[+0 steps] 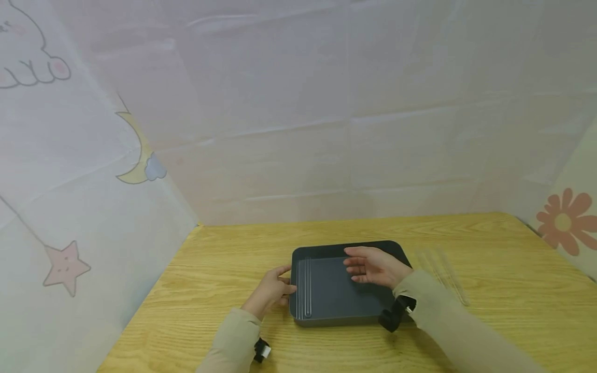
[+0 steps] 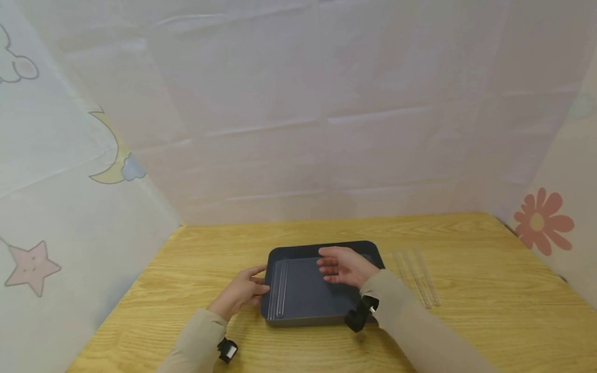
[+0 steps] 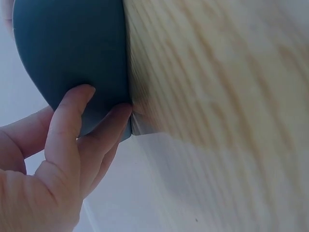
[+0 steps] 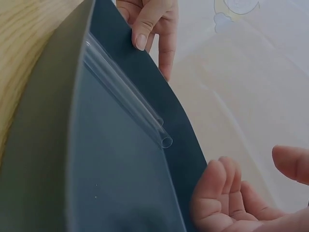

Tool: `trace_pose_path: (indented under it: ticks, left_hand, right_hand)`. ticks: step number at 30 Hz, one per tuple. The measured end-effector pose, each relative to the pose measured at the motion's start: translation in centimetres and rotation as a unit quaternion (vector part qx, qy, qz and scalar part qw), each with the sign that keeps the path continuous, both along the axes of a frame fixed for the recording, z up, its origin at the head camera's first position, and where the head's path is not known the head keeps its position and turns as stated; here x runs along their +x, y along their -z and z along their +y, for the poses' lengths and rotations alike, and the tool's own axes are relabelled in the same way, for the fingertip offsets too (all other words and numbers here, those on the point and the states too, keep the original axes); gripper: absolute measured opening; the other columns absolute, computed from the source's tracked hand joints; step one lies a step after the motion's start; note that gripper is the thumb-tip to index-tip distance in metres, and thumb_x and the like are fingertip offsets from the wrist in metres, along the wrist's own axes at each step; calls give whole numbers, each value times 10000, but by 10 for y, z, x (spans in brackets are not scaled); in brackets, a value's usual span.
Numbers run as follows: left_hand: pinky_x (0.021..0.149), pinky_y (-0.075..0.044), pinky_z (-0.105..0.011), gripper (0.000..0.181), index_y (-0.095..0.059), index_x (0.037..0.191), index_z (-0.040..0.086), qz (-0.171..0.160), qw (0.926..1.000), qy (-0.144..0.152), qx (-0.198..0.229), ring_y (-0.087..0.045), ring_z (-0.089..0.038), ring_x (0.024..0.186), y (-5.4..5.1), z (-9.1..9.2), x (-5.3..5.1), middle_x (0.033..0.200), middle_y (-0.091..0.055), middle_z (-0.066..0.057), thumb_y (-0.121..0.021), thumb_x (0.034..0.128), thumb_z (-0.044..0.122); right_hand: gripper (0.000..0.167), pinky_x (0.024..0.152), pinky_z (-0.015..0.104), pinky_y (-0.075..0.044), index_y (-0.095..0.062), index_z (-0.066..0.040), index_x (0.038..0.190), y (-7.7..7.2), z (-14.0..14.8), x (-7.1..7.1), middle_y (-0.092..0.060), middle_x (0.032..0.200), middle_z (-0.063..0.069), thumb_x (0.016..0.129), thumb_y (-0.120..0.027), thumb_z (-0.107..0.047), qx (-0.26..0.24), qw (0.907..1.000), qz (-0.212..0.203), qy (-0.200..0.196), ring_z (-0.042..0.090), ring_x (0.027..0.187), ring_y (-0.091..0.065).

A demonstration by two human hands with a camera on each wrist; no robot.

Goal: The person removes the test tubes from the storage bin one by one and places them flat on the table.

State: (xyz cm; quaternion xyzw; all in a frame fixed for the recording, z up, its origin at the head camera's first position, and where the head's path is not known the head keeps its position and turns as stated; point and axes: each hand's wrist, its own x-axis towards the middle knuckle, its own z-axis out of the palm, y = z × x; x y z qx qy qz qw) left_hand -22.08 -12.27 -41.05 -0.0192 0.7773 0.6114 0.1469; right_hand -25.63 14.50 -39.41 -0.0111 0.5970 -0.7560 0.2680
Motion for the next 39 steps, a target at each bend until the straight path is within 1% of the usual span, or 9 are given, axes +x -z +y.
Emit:
trace_pose_path:
  ticks: [2,4,6,9,11,17,24,29,39]
  left_hand:
    - [589,-535,-282,652,-311,1476,-70,11,10000,5,-29,-664,-203,774,0,0,0,1122,-615,-247,-573,884,-144]
    - [590,-537,-284,652,-314,1476,-69,19,10000,3,-51,-665,-204,774,0,0,0,1114,-618,-241,-575,883,-142]
    - [599,-542,-292,651,-319,1475,-67,29,10000,-2,-91,-666,-206,779,0,0,0,1110,-621,-237,-581,882,-138]
    - [610,-548,-302,651,-329,1472,-65,47,9999,4,-139,-668,-207,783,0,-1,0,1106,-628,-230,-589,879,-136]
    - [613,-551,-305,652,-331,1469,-68,63,9999,26,-132,-668,-207,783,0,-1,0,1100,-632,-229,-590,875,-140]
    - [608,-547,-295,655,-325,1472,-68,16,9999,-12,-110,-665,-199,785,0,0,-1,1114,-628,-237,-584,875,-147]
    - [631,-557,-325,656,-325,1477,-58,-2,9999,-22,-161,-669,-218,813,1,0,-1,1135,-622,-249,-584,880,-142]
    - [635,-556,-329,659,-318,1479,-59,-8,9999,-29,-157,-667,-218,817,1,-1,-1,1136,-621,-247,-585,881,-139]
    - [651,-558,-340,665,-322,1481,-51,14,9999,16,-166,-670,-225,834,-1,-1,1,1141,-615,-244,-593,878,-132]
  right_hand:
    - [420,772,333,-504,-369,-3,1359,0,-3,0,-582,1073,116,1019,-505,-208,73,10000,-16,23,209,914,-572]
    - [546,865,394,-491,-258,33,1454,1,-5,1,-508,1243,248,1022,-496,-201,98,9999,-7,-32,315,1077,-542]
    - [632,963,464,-444,-140,63,1506,1,-7,1,-361,1391,352,1031,-472,-188,90,9998,12,-163,427,1237,-438]
    - [661,1048,539,-350,-50,85,1515,3,-9,0,-186,1489,389,1042,-439,-162,37,9994,-7,-341,501,1366,-244]
    - [646,1062,553,-324,-49,89,1515,3,-12,-1,-169,1494,391,1045,-421,-152,26,9991,-47,-418,509,1377,-208]
    - [599,1054,552,-337,-98,88,1514,3,-19,-3,-194,1486,390,1046,-402,-126,39,9985,-214,-497,501,1369,-245]
    - [570,1049,544,-347,-83,120,1500,4,-27,-5,-209,1465,414,1051,-364,-91,131,9963,-513,-683,506,1358,-267]
    - [565,1047,545,-350,-98,140,1486,4,-37,-8,-240,1453,415,1044,-386,-63,271,9952,-698,-635,510,1348,-284]
    - [532,1042,556,-350,-124,191,1452,5,-53,-15,-242,1438,434,1034,-380,-15,527,9934,-811,-624,523,1334,-297]
